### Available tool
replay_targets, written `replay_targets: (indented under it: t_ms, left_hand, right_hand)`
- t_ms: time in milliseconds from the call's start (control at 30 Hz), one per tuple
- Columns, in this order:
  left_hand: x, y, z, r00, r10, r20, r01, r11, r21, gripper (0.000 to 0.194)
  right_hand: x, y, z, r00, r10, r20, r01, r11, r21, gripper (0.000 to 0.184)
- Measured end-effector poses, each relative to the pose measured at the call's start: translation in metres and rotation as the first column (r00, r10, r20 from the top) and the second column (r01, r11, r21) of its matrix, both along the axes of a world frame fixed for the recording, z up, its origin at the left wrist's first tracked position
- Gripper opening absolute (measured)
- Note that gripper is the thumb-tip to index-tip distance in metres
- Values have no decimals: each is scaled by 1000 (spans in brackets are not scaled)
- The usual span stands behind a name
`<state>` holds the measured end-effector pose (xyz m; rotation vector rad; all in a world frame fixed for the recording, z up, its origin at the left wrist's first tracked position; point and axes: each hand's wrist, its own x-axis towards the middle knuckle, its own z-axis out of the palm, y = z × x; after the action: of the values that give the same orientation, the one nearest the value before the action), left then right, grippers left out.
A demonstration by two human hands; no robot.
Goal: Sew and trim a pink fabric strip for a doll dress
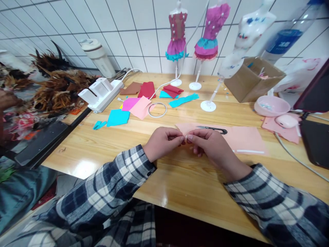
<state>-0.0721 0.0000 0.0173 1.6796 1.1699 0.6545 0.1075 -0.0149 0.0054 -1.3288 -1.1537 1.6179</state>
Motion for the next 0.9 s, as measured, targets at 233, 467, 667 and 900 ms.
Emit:
replay_targets:
  t_ms: [233,467,667,900]
  left_hand:
    - [-4,5,0,1000,-4,24,5,998,-62,19]
    - [-14,11,6,994,-57,-91,47,993,-111,22]
    - [-29,20,9,958,-14,-286,-8,997,-75,21]
    - [-36,22,6,861,-72,-503,96,995,22,22]
  right_hand:
    - [-3,-1,0,1000,-29,0,29,999,28,26]
    - [-3,-4,6,956,-67,286,32,992,126,14]
    - [2,-3,8,842,-62,535,-72,971,226,3]
    - [29,-5,4,635,-26,772,-178,968,179,5]
